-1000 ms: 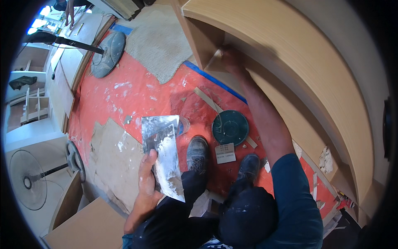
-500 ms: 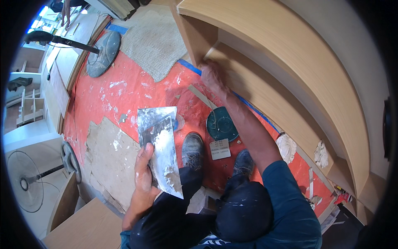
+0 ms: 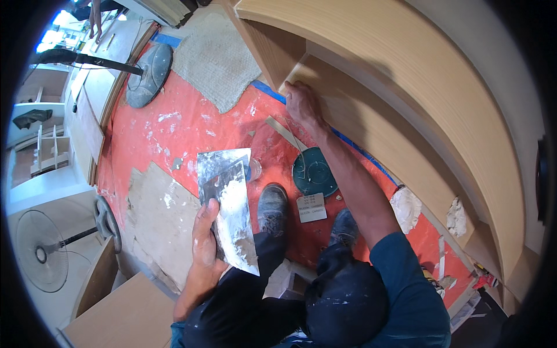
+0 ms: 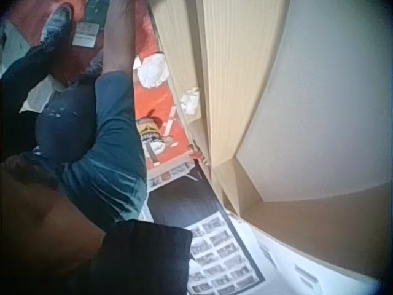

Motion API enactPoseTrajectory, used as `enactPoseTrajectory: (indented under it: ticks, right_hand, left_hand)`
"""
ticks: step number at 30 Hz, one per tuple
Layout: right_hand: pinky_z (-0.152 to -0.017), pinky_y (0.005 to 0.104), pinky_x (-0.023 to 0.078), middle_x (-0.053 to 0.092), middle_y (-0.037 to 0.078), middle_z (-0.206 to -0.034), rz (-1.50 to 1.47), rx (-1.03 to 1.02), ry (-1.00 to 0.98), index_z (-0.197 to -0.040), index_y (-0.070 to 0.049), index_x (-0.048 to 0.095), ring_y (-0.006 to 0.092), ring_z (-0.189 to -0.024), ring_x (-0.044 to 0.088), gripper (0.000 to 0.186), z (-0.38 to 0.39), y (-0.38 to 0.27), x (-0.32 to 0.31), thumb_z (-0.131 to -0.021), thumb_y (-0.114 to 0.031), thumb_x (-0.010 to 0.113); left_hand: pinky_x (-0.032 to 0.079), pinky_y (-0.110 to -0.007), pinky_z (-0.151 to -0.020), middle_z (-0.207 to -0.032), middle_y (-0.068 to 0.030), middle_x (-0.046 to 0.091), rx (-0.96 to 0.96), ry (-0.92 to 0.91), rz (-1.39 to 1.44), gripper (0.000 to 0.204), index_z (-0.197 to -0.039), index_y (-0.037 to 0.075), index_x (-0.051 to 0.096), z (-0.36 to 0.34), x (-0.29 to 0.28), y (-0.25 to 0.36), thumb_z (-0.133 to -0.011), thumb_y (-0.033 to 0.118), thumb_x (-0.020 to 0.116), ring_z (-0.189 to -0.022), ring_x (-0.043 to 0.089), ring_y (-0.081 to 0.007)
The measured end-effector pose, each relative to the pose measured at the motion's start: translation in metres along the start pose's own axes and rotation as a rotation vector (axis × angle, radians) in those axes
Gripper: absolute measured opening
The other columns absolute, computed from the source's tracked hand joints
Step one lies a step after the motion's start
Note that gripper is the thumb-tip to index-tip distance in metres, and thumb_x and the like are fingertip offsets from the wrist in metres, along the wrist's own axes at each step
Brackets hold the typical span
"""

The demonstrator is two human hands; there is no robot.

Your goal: The person applies white filler to the edges and corners of a curved wooden cabinet using a putty knife and a cloth. They repeatedly smooth the filler, wipe excess material, and reapply it to different sections of the cabinet.

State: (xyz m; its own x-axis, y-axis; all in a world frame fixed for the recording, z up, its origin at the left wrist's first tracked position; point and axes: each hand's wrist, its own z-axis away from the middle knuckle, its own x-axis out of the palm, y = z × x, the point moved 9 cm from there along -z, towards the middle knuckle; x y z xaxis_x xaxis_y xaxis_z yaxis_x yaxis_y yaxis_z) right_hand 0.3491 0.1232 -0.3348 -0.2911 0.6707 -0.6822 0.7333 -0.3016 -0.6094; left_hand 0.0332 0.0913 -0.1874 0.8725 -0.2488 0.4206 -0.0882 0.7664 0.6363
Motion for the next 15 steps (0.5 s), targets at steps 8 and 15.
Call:
enactPoseTrajectory:
  ticks: [8,15]
  right_hand:
    - [-0.075,0.0497,0.051,0.065,0.021,-0.084,0.086,-0.088,-0.132,-0.089,-0.001,0.064,0.0389,-0.083,0.064,0.018,0.015,-0.028,0.014,-0.089,-0.015,0.054]
    - [-0.08,0.0488,0.051,0.066,0.021,-0.09,-0.02,0.062,-0.036,-0.097,-0.003,0.066,0.0407,-0.089,0.063,0.021,-0.002,0.014,-0.003,-0.091,-0.016,0.051]
  left_hand:
    - [0.059,-0.028,-0.067,-0.098,-0.0085,0.071,-0.018,-0.033,-0.003,0.038,-0.122,0.002,0.058,-0.004,0.012,0.001,-0.098,0.031,0.06,-0.078,0.071,-0.0154]
    - [0.059,-0.029,-0.068,-0.099,-0.0086,0.071,-0.004,-0.043,-0.001,0.036,-0.123,0.001,0.058,0.001,0.006,0.003,-0.099,0.028,0.06,-0.08,0.071,-0.0161]
